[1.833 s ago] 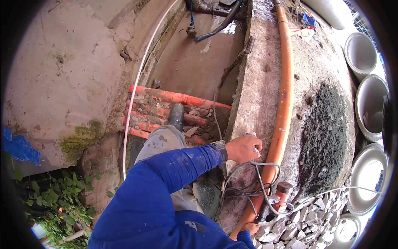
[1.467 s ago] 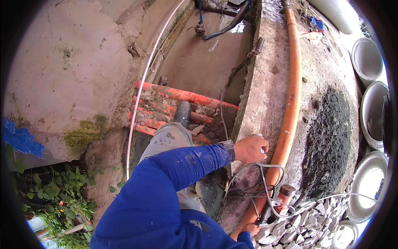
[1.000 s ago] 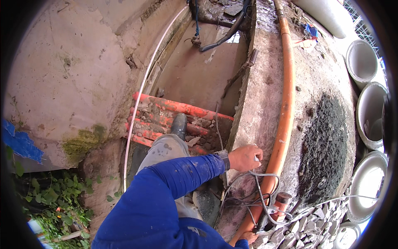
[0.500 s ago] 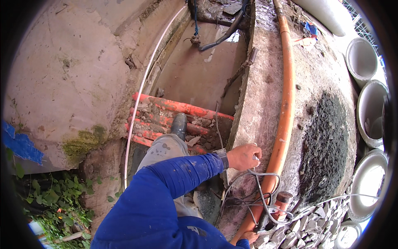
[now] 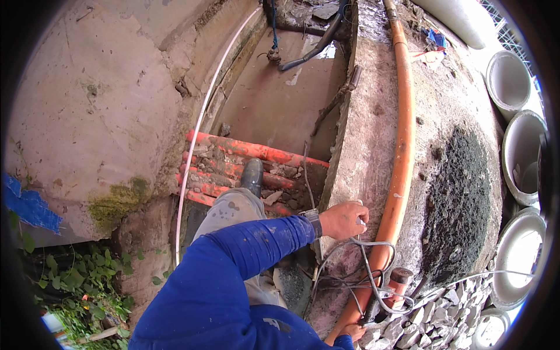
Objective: The person installs an electrical outlet onto a concrete ledge at a construction site. They position the outlet, secure it with a tool, and then handle a rope and a pipe in the muddy trench.
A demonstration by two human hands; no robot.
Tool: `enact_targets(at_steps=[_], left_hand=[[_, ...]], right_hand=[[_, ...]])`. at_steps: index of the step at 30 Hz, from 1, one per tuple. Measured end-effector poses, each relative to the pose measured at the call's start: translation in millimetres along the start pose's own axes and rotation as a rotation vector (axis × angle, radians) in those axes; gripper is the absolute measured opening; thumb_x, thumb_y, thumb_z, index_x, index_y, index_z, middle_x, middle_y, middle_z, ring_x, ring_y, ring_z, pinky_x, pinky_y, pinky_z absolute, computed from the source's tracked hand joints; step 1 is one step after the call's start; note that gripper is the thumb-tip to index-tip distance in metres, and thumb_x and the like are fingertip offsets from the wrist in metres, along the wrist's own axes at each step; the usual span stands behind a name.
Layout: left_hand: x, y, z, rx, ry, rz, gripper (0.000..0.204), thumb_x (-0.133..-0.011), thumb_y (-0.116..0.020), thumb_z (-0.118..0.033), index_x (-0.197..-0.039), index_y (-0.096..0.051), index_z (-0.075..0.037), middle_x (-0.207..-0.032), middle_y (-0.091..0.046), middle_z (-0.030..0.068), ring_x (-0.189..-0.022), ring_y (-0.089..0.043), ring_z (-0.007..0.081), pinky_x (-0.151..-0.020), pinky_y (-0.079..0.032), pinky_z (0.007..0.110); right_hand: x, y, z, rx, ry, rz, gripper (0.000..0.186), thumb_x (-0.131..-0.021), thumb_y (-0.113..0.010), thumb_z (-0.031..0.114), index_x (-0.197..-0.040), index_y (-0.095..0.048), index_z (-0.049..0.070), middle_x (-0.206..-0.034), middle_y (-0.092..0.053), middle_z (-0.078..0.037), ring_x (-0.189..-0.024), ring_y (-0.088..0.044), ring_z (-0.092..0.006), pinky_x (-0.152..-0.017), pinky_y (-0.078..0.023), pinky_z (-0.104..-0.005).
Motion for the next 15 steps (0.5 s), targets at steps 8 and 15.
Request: enact_targets(at_steps=[8, 15], left_hand=[[2, 1, 0, 0.011, -0.013, -0.023, 0.023, -0.084, -0.068, -0.022, -0.093, -0.062, -0.002, -0.092, -0.061, 0.0144, -0.085, -0.063, 0.0301, -0.079, -0.050, 0.040], [3, -2, 1, -0.001, 0.002, -0.018, 0.023, -0.085, -0.068, -0.024, -0.093, -0.062, -0.002, -0.092, -0.061, 0.0145, -0.086, -0.063, 0.0308, -0.079, -0.051, 0.040]], right_hand=[[6, 12, 9, -0.107, -0.054, -0.032, 0.045, -0.097, -0.044, 0.020, -0.131, -0.057, -0.006, -0.128, -0.061, -0.028, -0.122, -0.056, -0.0427, -0.106, -0.042, -0.0485], [6, 6, 21, 0.200, 0.174, -0.018, 0.038, -0.096, -0.044, 0.010, -0.123, -0.057, -0.015, -0.127, -0.062, -0.027, -0.117, -0.060, -0.0390, -0.102, -0.047, -0.0453]])
Point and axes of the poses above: each hand's wrist, its own x-axis away from the middle knuckle, its own y-axis out of the back of the hand, z = x × y, the point moved 9 cm from there along -x, towards the middle knuckle
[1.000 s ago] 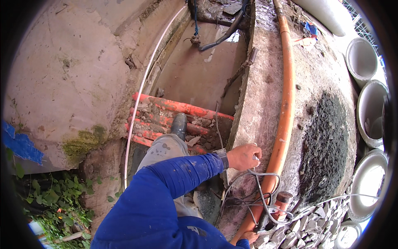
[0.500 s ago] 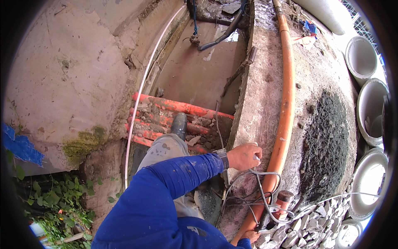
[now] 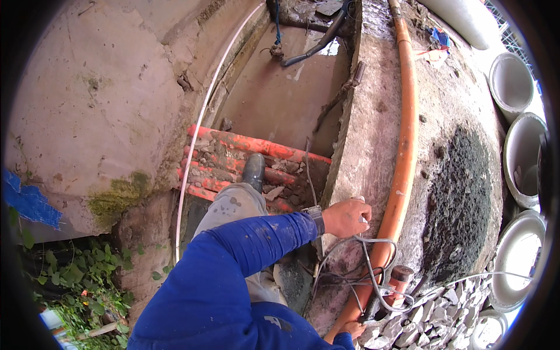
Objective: The person installs an electrical outlet onto a concrete ledge at a construction site. They position the outlet, secure it with a tool, and then handle a rope and a pipe in the muddy trench.
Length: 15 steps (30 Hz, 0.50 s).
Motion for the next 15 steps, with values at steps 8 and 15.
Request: enact_targets(at_steps=[8, 15], left_hand=[[0, 0, -3, 0.001, -0.007, 0.001, 0.024, -0.085, -0.067, -0.024, -0.093, -0.063, -0.002, -0.092, -0.062, 0.0148, -0.087, -0.064, 0.0312, -0.081, -0.051, 0.041], [0, 2, -5, 0.006, 0.005, 0.011, 0.024, -0.085, -0.067, -0.025, -0.093, -0.063, -0.002, -0.092, -0.062, 0.0155, -0.087, -0.064, 0.0319, -0.080, -0.051, 0.041]], right_hand=[[3, 14, -3, -0.267, -0.188, 0.034, 0.047, -0.098, -0.041, 0.021, -0.129, -0.056, -0.011, -0.131, -0.059, -0.030, -0.125, -0.054, -0.0413, -0.109, -0.041, -0.0460], [4, 19, 4, -0.228, -0.179, 0.066, 0.047, -0.098, -0.040, 0.020, -0.129, -0.055, -0.012, -0.132, -0.058, -0.030, -0.125, -0.054, -0.0418, -0.109, -0.040, -0.0455]])
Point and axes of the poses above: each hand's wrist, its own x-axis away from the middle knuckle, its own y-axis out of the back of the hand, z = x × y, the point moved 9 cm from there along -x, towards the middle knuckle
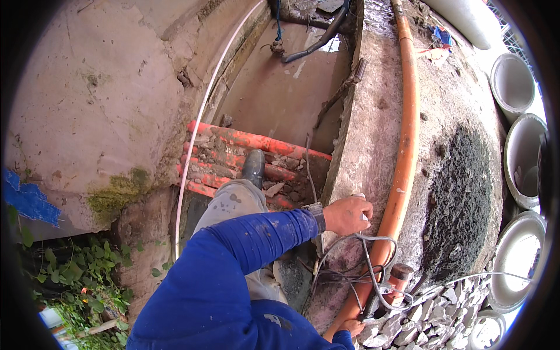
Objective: The person installs an electrical outlet onto a concrete ledge at a construction site. They position the outlet, secure it with a tool, and then handle a rope and a pipe in the muddy trench.
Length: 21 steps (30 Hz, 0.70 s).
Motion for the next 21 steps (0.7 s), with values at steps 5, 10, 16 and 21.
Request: enact_targets(at_steps=[5, 10, 16, 21], left_hand=[[-2, -2, 2, -0.016, -0.026, -0.027, 0.024, -0.085, -0.067, -0.024, -0.093, -0.064, -0.002, -0.091, -0.062, 0.0156, -0.087, -0.064, 0.0322, -0.080, -0.051, 0.042], [-3, -2, 0, -0.004, -0.029, -0.016, 0.023, -0.084, -0.067, -0.023, -0.093, -0.064, -0.002, -0.091, -0.062, 0.0154, -0.087, -0.064, 0.0321, -0.081, -0.051, 0.042], [-4, -4, 2, -0.012, -0.028, -0.016, 0.023, -0.084, -0.067, -0.023, -0.093, -0.064, -0.002, -0.092, -0.062, 0.0153, -0.087, -0.064, 0.0321, -0.081, -0.051, 0.041], [-5, -4, 4, 0.002, -0.005, 0.003, 0.023, -0.084, -0.068, -0.024, -0.092, -0.063, -0.002, -0.093, -0.062, 0.0154, -0.088, -0.064, 0.0323, -0.081, -0.051, 0.041]], right_hand=[[3, 0, 5, 0.107, 0.107, -0.092, 0.041, -0.097, -0.044, 0.013, -0.126, -0.057, -0.012, -0.127, -0.062, -0.027, -0.119, -0.059, -0.0405, -0.105, -0.044, -0.0459], [-2, 1, -6, -0.141, -0.030, -0.051, 0.045, -0.098, -0.040, 0.018, -0.128, -0.056, -0.012, -0.129, -0.059, -0.030, -0.122, -0.055, -0.0428, -0.108, -0.041, -0.0464], [2, 6, 0, -0.155, -0.070, -0.015, 0.049, -0.098, -0.039, 0.020, -0.131, -0.054, -0.012, -0.131, -0.058, -0.031, -0.125, -0.053, -0.0428, -0.110, -0.039, -0.0460], [-4, -7, -6, 0.096, 0.047, 0.035, 0.049, -0.099, -0.039, 0.021, -0.132, -0.053, -0.011, -0.132, -0.058, -0.031, -0.126, -0.053, -0.0416, -0.110, -0.039, -0.0464]])
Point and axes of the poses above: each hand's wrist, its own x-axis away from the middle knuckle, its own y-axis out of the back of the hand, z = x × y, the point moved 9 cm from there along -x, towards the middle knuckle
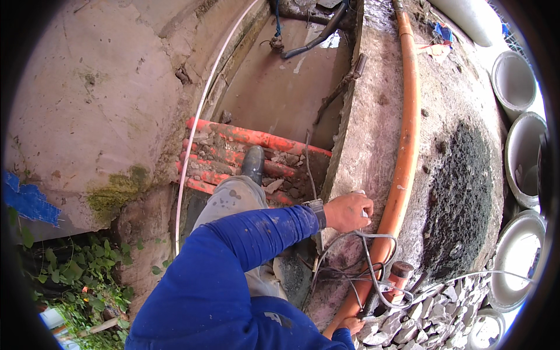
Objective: The person installs an electrical outlet onto a concrete ledge at a construction site. They position the outlet, secure it with a tool, and then handle a rope and a pipe in the muddy trench.
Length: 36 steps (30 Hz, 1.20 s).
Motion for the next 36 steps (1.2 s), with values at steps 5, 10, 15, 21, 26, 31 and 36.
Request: enact_targets(at_steps=[5, 10, 15, 21, 26, 31, 36], left_hand=[[1, 1, 1, 0.001, 0.008, -0.001, 0.024, -0.085, -0.068, -0.025, -0.092, -0.064, -0.002, -0.093, -0.062, 0.0153, -0.089, -0.064, 0.0321, -0.081, -0.051, 0.041], [0, 2, 3, -0.002, -0.004, -0.010, 0.024, -0.085, -0.068, -0.025, -0.092, -0.064, -0.003, -0.092, -0.061, 0.0149, -0.087, -0.064, 0.0313, -0.081, -0.051, 0.041], [3, 4, 1, -0.033, -0.002, -0.016, 0.024, -0.085, -0.068, -0.024, -0.091, -0.063, -0.002, -0.091, -0.061, 0.0137, -0.084, -0.064, 0.0291, -0.079, -0.051, 0.039], [3, 2, 0, 0.067, -0.025, 0.003, 0.020, -0.084, -0.068, -0.020, -0.093, -0.063, -0.002, -0.090, -0.060, 0.0122, -0.079, -0.064, 0.0239, -0.073, -0.052, 0.036], [8, 8, -3, 0.021, -0.031, 0.001, 0.020, -0.084, -0.067, -0.019, -0.095, -0.063, -0.003, -0.092, -0.060, 0.0116, -0.079, -0.064, 0.0238, -0.074, -0.052, 0.037], [18, 27, 3, -0.063, -0.054, -0.028, 0.020, -0.084, -0.067, -0.019, -0.097, -0.063, -0.004, -0.094, -0.062, 0.0116, -0.082, -0.065, 0.0246, -0.075, -0.052, 0.038], [32, 74, 3, -0.011, -0.006, -0.099, 0.023, -0.085, -0.067, -0.017, -0.103, -0.064, -0.002, -0.097, -0.063, 0.0124, -0.083, -0.063, 0.0216, -0.075, -0.052, 0.035]], right_hand=[[3, 3, 5, -0.019, -0.014, -0.017, 0.048, -0.099, -0.039, 0.020, -0.131, -0.054, -0.012, -0.132, -0.058, -0.029, -0.126, -0.054, -0.0401, -0.109, -0.040, -0.0463], [4, 6, -1, -0.139, -0.078, -0.064, 0.047, -0.099, -0.039, 0.021, -0.131, -0.055, -0.009, -0.129, -0.060, -0.028, -0.124, -0.055, -0.0399, -0.108, -0.041, -0.0469], [7, 8, 1, -0.148, -0.081, -0.081, 0.046, -0.099, -0.040, 0.019, -0.131, -0.055, -0.008, -0.129, -0.060, -0.028, -0.123, -0.056, -0.0401, -0.107, -0.042, -0.0470], [-19, -41, -20, -0.009, 0.046, -0.163, 0.041, -0.097, -0.045, 0.022, -0.123, -0.061, -0.006, -0.116, -0.065, -0.024, -0.105, -0.063, -0.0341, -0.093, -0.048, -0.0419], [-1, -31, 30, -0.065, -0.014, -0.119, 0.037, -0.098, -0.047, 0.022, -0.118, -0.062, -0.005, -0.110, -0.064, -0.020, -0.099, -0.061, -0.0301, -0.088, -0.047, -0.0395], [-5, -23, 34, -0.123, -0.045, -0.096, 0.033, -0.098, -0.049, 0.022, -0.113, -0.063, -0.003, -0.103, -0.063, -0.016, -0.093, -0.058, -0.0261, -0.083, -0.046, -0.0370], [-16, -4, 8, -0.268, -0.153, -0.119, 0.030, -0.098, -0.051, 0.023, -0.108, -0.064, -0.002, -0.097, -0.062, -0.012, -0.086, -0.056, -0.0221, -0.078, -0.045, -0.0346]])
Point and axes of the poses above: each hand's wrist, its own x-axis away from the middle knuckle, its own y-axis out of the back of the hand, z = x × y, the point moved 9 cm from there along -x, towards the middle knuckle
